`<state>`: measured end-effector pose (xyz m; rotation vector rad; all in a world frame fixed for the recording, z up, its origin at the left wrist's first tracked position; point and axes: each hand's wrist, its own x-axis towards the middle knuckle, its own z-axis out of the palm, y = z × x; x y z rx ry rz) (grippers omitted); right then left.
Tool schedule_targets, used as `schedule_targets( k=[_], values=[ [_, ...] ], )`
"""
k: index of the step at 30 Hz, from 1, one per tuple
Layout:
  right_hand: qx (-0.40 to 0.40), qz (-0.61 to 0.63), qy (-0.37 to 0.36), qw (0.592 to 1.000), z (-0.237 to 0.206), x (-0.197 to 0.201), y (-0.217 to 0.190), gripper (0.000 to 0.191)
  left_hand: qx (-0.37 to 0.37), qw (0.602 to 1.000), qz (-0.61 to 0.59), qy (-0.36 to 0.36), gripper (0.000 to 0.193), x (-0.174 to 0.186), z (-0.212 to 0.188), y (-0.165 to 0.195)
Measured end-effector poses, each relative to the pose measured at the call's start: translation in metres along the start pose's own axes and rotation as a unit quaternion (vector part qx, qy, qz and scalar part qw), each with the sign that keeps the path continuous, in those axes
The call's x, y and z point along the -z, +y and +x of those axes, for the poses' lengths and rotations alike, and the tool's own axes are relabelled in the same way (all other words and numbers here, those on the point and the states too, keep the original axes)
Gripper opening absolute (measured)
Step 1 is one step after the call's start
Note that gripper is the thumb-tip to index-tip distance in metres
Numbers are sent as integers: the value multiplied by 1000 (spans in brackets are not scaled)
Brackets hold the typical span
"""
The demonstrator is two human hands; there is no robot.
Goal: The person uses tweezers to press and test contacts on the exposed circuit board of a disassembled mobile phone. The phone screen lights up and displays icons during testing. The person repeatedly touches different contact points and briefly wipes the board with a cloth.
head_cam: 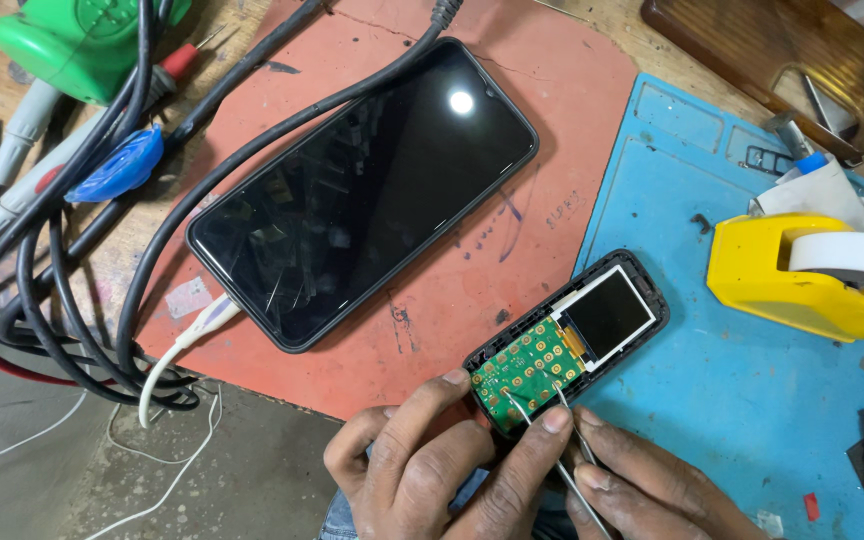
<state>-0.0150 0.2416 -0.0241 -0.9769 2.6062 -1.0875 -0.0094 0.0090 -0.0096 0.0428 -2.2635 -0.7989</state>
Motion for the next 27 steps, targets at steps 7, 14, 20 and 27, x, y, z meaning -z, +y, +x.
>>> schedule_targets(
  k=[7,14,20,27],
  values=[
    [110,-72,19,991,22,5,-10,28,-3,1000,-2,-2,25,0,0,-2],
    [21,-27,-1,999,-15,-1,19,34,-12,1000,1,-2,25,0,0,-3],
    [-274,395,-93,872,-41,9,62,44,9,1000,-1,-26,23,3,-2,-1],
    [142,-144,-59,978,5,16,20,32,-2,999,5,-31,24,3,0,-3]
  ],
)
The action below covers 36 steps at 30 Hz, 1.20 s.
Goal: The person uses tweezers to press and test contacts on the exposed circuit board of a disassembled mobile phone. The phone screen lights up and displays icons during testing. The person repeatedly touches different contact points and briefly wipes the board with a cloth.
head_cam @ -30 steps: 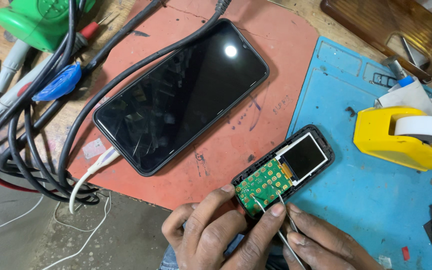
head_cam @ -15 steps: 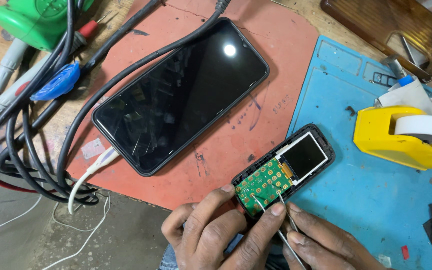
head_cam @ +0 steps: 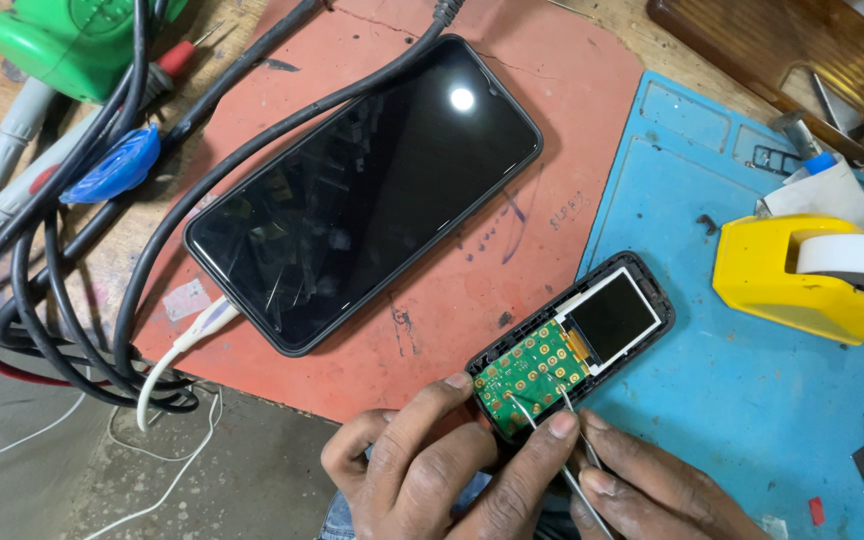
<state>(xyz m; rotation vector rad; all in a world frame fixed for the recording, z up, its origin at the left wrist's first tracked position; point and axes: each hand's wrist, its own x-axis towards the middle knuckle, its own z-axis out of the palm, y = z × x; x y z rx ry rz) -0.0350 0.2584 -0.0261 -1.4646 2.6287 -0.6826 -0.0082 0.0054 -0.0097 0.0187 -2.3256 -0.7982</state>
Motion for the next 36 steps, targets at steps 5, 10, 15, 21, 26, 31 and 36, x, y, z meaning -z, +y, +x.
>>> schedule_targets(
  k=[5,10,15,21,26,31,36],
  values=[
    [-51,37,88,994,24,1,-19,28,-15,1000,14,7,25,0,3,0],
    [79,-80,83,990,8,4,6,28,-28,999,28,9,24,-1,6,0],
    [134,-138,81,978,0,2,12,32,-16,999,28,-13,26,1,5,1],
    [67,-62,43,995,15,8,4,26,-20,999,30,8,25,-1,5,0],
    [136,-132,0,982,24,27,3,26,-35,999,15,21,25,-2,6,-1],
    [41,-43,6,998,18,20,-4,32,-50,998,20,14,27,0,8,-4],
    [-76,43,111,990,16,4,-23,27,-28,999,-43,17,42,6,6,-5]
  ],
)
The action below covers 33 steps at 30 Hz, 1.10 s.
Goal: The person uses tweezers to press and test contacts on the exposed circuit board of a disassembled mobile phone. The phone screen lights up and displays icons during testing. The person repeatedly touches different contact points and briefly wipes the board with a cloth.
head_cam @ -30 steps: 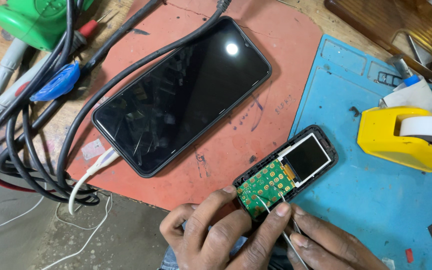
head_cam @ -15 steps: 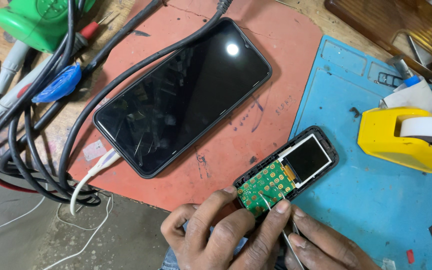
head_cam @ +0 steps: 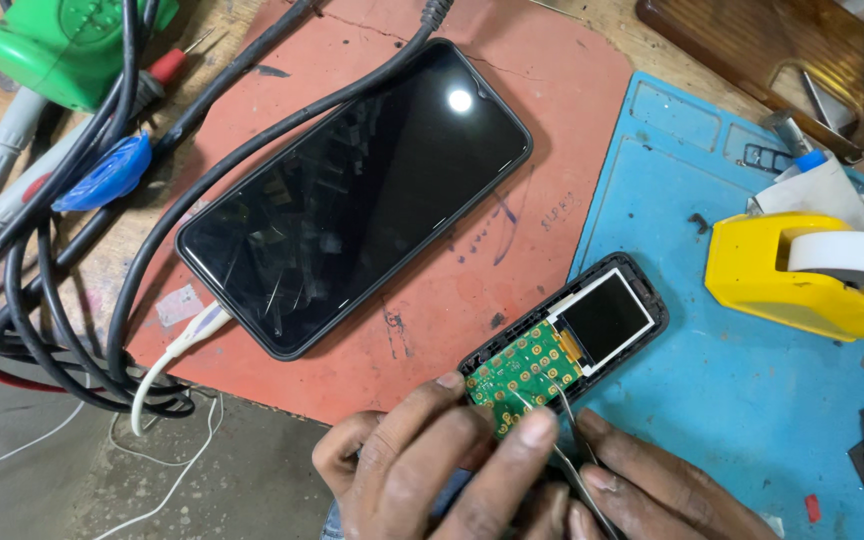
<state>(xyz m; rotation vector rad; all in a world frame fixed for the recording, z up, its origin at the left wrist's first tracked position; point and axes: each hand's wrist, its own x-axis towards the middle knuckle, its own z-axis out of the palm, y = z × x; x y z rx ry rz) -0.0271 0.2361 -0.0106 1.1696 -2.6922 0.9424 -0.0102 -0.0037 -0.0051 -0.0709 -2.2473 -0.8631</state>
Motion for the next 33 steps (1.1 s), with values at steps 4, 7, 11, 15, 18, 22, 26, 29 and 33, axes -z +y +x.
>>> schedule_targets(
  k=[4,7,11,15,18,22,26,29,33],
  values=[
    [1,-65,24,998,11,-3,-13,21,82,996,-15,-45,52,4,-4,2],
    [-99,-8,44,994,7,-9,-15,24,59,997,3,-50,55,0,-4,-1],
    [-140,-24,20,990,-34,-17,0,21,50,997,23,-59,56,-4,-5,-3],
    [-288,109,-48,950,-87,-23,23,38,50,997,31,-57,57,-5,-6,-3],
    [-100,-24,-15,995,-100,-23,42,28,50,996,34,-59,58,-5,-6,-3],
    [-26,-50,-182,982,-86,-7,62,39,58,996,35,-64,58,-5,-7,-1],
    [29,-22,-172,984,-76,0,55,42,59,996,35,-65,59,-5,-7,-2],
    [15,-10,-122,992,-72,-4,42,40,55,995,37,-69,59,-4,-6,-2],
    [-11,0,-71,997,-54,-5,27,38,62,995,37,-66,61,-4,-6,0]
  ],
)
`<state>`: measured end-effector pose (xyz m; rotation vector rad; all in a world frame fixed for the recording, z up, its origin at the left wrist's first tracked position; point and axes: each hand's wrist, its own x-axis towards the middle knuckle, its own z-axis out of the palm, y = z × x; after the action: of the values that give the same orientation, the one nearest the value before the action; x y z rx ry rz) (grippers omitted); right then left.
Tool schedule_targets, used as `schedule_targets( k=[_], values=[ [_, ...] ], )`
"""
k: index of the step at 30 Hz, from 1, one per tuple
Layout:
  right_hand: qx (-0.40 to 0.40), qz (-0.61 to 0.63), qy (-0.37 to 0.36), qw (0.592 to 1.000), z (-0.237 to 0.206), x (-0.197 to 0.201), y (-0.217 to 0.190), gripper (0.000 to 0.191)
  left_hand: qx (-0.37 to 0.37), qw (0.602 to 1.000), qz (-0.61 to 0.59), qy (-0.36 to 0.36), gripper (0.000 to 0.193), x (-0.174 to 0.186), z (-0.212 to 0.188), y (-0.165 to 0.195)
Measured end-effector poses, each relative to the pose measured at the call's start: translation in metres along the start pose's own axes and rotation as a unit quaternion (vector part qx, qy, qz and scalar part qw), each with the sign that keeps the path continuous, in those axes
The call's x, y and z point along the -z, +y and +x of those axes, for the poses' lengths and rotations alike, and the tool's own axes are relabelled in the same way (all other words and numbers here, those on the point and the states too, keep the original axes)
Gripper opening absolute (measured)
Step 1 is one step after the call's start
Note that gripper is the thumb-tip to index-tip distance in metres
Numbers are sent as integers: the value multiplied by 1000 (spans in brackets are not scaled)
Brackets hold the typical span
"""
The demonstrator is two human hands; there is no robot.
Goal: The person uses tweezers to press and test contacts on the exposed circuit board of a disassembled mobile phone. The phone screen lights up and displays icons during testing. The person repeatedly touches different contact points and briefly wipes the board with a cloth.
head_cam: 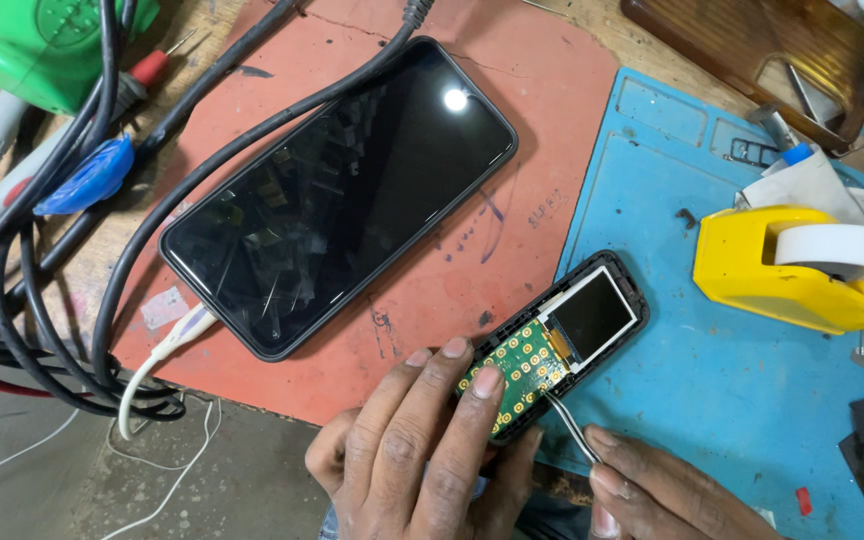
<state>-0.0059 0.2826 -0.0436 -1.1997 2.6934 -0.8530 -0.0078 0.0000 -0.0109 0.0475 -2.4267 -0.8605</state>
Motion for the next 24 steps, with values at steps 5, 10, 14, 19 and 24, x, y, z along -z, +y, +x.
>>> schedule_targets(
  k=[5,10,14,19,24],
  values=[
    [-67,-14,87,994,30,-1,-30,31,-6,1000,-4,4,62,0,1,-1],
    [-101,-35,181,978,36,-9,-38,26,-18,1000,-10,13,63,0,2,-4],
    [-67,-47,169,982,32,-8,-29,23,-16,1000,-13,11,64,0,1,-3],
    [-86,-42,185,978,36,-12,-41,26,-24,999,-8,20,62,-2,1,-5],
    [-61,0,137,989,44,-16,-41,34,-28,999,-7,39,57,-4,1,-7]
  ],
)
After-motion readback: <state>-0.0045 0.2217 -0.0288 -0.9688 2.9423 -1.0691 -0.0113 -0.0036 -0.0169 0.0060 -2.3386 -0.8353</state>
